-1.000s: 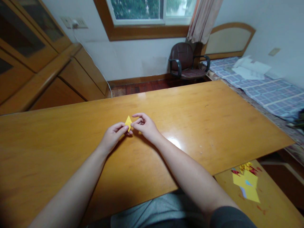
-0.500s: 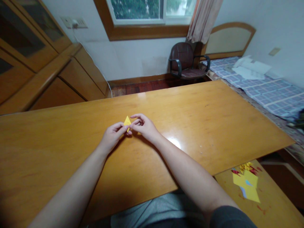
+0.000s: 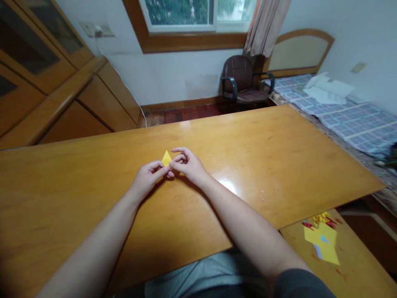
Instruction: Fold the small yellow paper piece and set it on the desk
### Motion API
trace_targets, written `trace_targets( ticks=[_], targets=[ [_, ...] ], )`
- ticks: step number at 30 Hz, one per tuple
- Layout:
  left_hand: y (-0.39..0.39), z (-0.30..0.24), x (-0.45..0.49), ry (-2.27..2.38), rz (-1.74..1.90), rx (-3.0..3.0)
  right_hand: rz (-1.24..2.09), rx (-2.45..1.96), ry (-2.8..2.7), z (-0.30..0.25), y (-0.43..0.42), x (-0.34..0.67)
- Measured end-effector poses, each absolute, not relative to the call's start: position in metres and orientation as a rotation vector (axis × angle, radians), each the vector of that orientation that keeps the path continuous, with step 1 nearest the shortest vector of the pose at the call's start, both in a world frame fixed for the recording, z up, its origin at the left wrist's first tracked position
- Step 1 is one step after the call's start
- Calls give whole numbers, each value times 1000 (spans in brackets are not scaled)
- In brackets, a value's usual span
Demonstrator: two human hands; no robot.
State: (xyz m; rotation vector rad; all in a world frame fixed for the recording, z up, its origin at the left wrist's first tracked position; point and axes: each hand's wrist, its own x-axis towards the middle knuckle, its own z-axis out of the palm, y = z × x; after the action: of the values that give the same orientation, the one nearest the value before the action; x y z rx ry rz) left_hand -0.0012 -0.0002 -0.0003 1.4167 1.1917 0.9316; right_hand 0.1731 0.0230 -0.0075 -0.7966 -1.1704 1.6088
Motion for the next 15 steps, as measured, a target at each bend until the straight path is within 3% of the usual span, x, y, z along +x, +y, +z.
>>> trace_targets(
  ticks=[15],
  targets=[
    [1, -4, -4, 1200, 908, 1464, 1505, -819, -1214, -5, 22, 175]
  ],
)
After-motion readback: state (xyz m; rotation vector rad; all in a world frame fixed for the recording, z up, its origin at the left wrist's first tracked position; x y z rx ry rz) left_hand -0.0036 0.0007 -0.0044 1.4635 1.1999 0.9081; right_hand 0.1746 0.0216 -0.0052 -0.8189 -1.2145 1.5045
